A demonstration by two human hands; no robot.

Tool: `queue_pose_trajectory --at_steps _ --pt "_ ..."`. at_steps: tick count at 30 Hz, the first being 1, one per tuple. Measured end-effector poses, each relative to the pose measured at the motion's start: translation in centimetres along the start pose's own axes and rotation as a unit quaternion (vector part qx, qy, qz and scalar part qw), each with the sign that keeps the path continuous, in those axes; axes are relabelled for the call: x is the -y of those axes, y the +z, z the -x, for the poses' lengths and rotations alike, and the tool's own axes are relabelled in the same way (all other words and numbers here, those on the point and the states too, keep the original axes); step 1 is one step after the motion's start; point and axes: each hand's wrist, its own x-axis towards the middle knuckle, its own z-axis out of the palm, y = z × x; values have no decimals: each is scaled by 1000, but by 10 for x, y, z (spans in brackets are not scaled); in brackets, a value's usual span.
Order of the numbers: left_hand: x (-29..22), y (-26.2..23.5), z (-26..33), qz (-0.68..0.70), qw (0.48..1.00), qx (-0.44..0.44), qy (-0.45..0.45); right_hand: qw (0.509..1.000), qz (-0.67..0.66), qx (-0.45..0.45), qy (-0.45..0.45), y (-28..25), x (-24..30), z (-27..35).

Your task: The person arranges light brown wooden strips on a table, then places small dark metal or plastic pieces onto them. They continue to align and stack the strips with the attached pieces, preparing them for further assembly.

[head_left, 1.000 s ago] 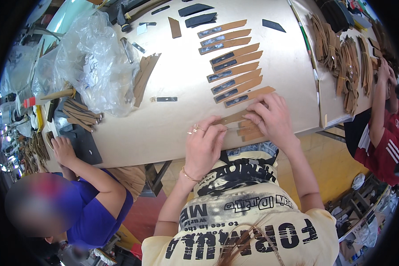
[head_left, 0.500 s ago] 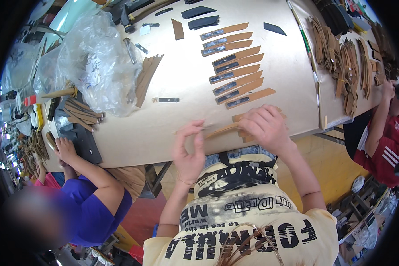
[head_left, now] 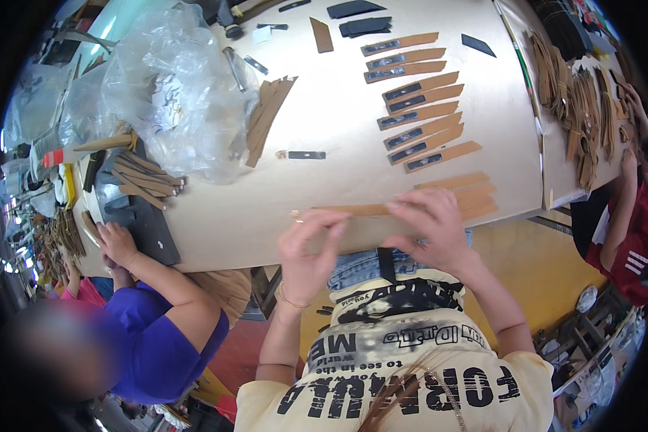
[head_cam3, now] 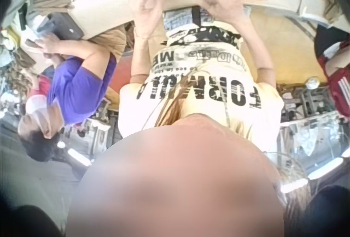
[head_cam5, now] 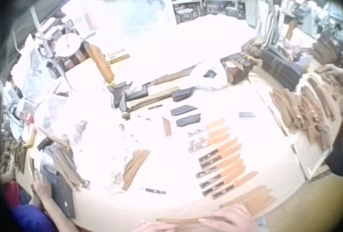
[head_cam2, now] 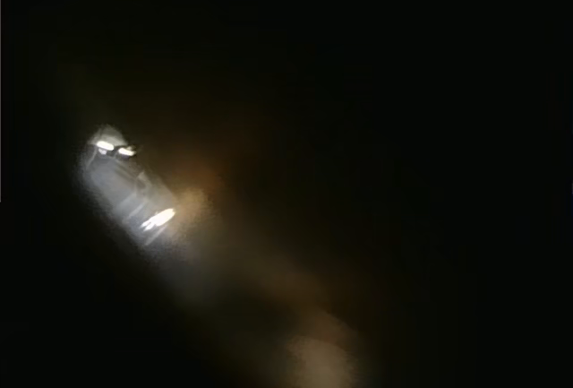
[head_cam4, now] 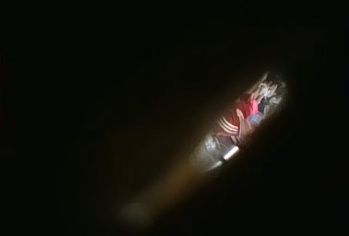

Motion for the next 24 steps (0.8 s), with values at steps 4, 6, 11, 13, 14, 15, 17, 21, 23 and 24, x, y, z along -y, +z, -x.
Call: queue_pose_trajectory --at_steps 4,6,11,13,14,15,17,21,23,24 --pt "-16 29 -7 33 990 134 27 956 -221 -3 191 -24 5 14" --pt "-23 43 -12 52 987 149 18 956 -211 -8 205 -32 3 17" --pt "-27 70 -25 69 983 161 -48 939 -177 -62 288 -39 -2 22" --pt "-25 82 -28 91 983 137 -82 923 -180 -67 335 -36 -6 20" --pt "-24 89 -30 106 982 121 -101 915 -182 -71 352 -33 -8 18" --pt "-22 94 -31 121 980 105 -121 932 -111 -80 337 -31 -11 17" --pt "-20 100 -32 113 983 79 -125 953 34 -95 286 -26 -18 14" --pt "-19 111 -30 63 991 34 -111 951 14 -102 291 -22 -30 12" --pt "-20 117 -30 52 994 29 -93 941 4 -80 329 -24 -33 13" --pt "-20 119 -30 44 995 26 -82 940 -8 -83 331 -24 -34 13"
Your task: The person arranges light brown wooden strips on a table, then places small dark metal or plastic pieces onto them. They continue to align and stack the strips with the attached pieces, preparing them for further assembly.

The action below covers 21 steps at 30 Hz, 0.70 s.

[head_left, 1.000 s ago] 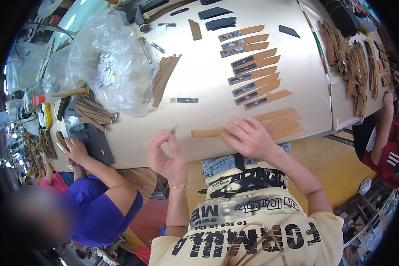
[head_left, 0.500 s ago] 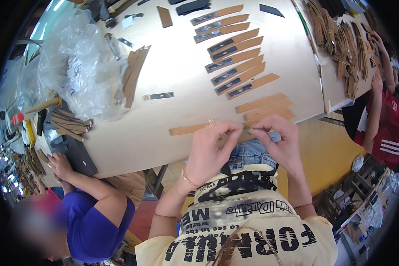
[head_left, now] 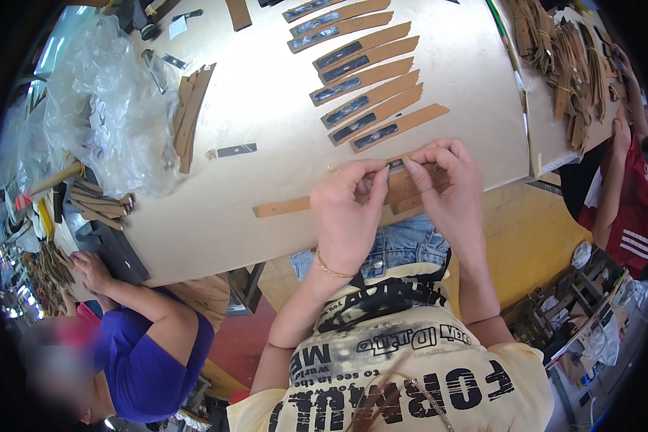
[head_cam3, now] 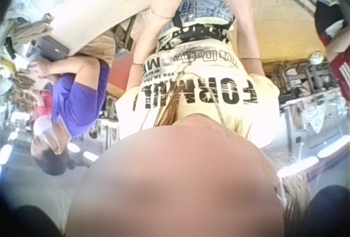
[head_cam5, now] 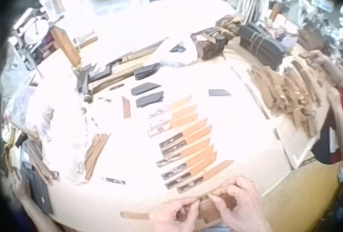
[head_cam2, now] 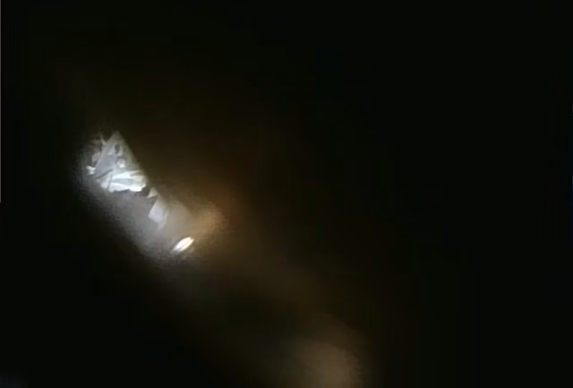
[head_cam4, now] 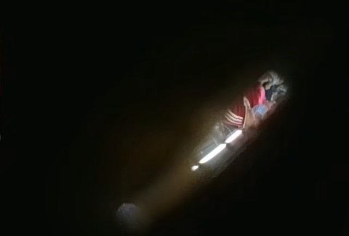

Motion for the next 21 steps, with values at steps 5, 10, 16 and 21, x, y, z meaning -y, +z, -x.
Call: queue_pose_trajectory --at_steps 5,10,16,21 --pt "-2 -2 1 8 999 -1 -33 1000 5 25 -11 -6 2 -3" --pt "-4 -5 -2 3 999 4 -45 999 22 35 -1 -8 6 -6" --pt "-4 -4 -2 -26 999 2 -31 999 37 35 -10 -7 8 -8" --pt "-3 -3 -1 -26 999 -4 -38 998 43 40 0 -7 9 -8"
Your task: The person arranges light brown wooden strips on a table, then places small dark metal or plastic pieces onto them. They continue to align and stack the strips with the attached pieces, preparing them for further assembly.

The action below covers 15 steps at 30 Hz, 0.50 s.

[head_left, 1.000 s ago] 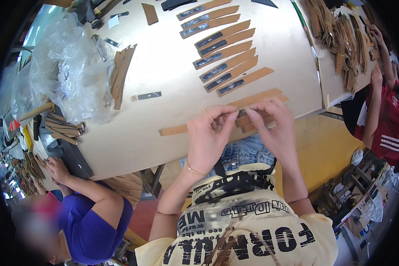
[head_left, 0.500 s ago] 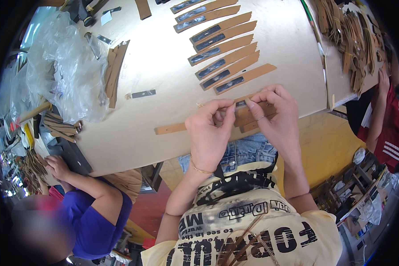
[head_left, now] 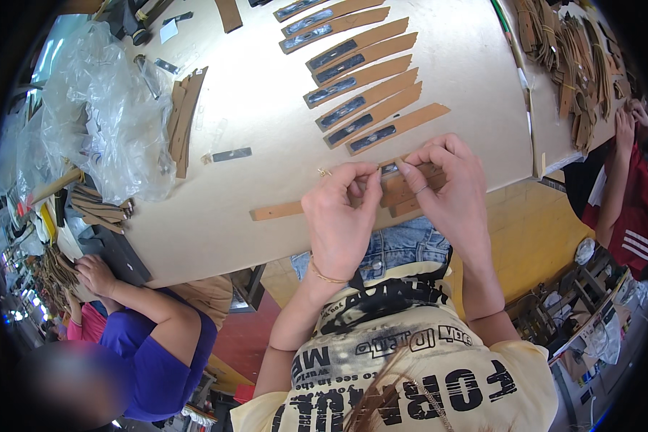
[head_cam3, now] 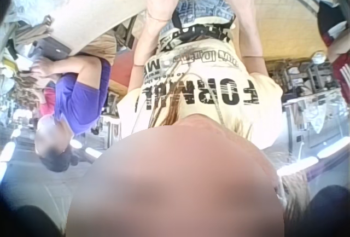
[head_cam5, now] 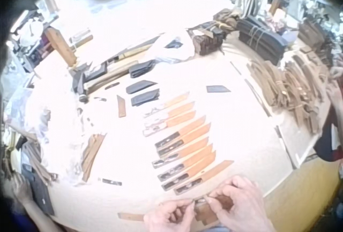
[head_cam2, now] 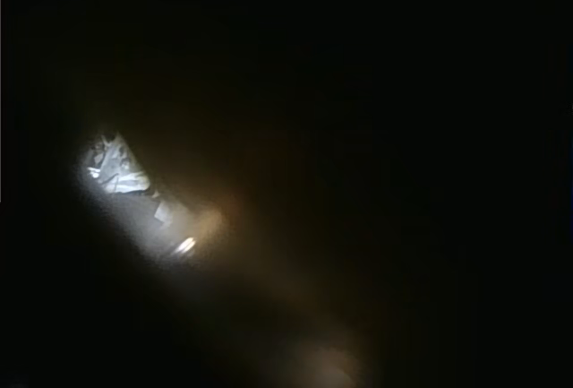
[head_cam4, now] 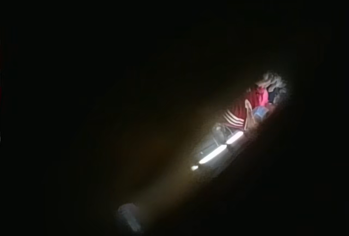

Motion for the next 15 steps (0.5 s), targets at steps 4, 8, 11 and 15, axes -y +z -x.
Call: queue_pose_trajectory --at_steps 4,8,11,15 --pt "0 1 0 -10 1000 -6 4 1000 6 -4 -2 1 1 -1" --pt "-1 2 0 -17 1000 -7 12 1000 4 1 13 1 2 0" --pt "0 3 1 -34 999 -11 28 1000 9 2 9 2 2 0" --pt "2 7 5 -91 993 -27 70 1000 15 -16 -6 4 2 0"
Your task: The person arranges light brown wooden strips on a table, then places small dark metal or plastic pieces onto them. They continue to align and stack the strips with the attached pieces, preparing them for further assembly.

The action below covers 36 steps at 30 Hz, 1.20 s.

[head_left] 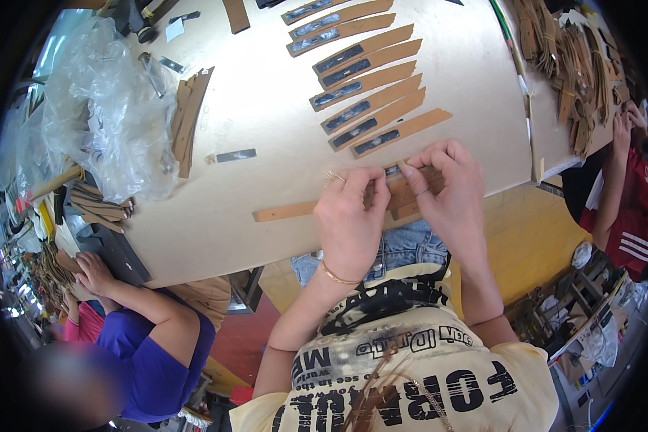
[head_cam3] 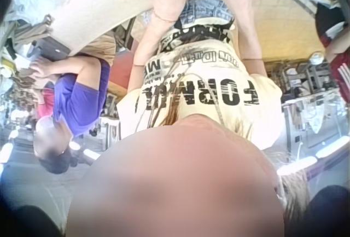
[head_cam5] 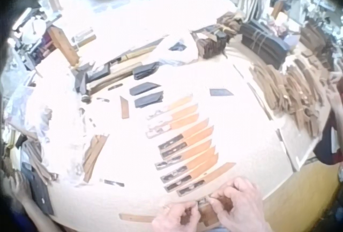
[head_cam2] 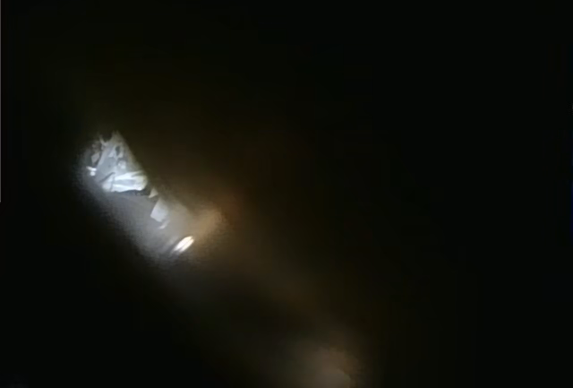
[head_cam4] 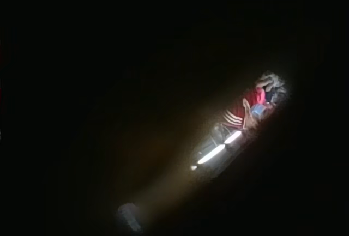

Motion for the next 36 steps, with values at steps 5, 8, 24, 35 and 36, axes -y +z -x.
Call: queue_pose_trajectory --at_steps 5,8,24,35,36 --pt "7 5 7 -34 997 -41 57 998 9 -32 -44 1 0 -1" --pt "15 -1 13 -78 989 -65 105 998 10 -38 -49 1 1 -1" --pt "23 -5 29 -348 918 -30 189 992 67 -103 -30 15 -4 7" --pt "14 -8 25 -268 951 -14 153 976 66 -185 -93 -4 -28 9" --pt "14 -8 25 -249 958 -6 142 973 91 -167 -133 -6 -30 14"
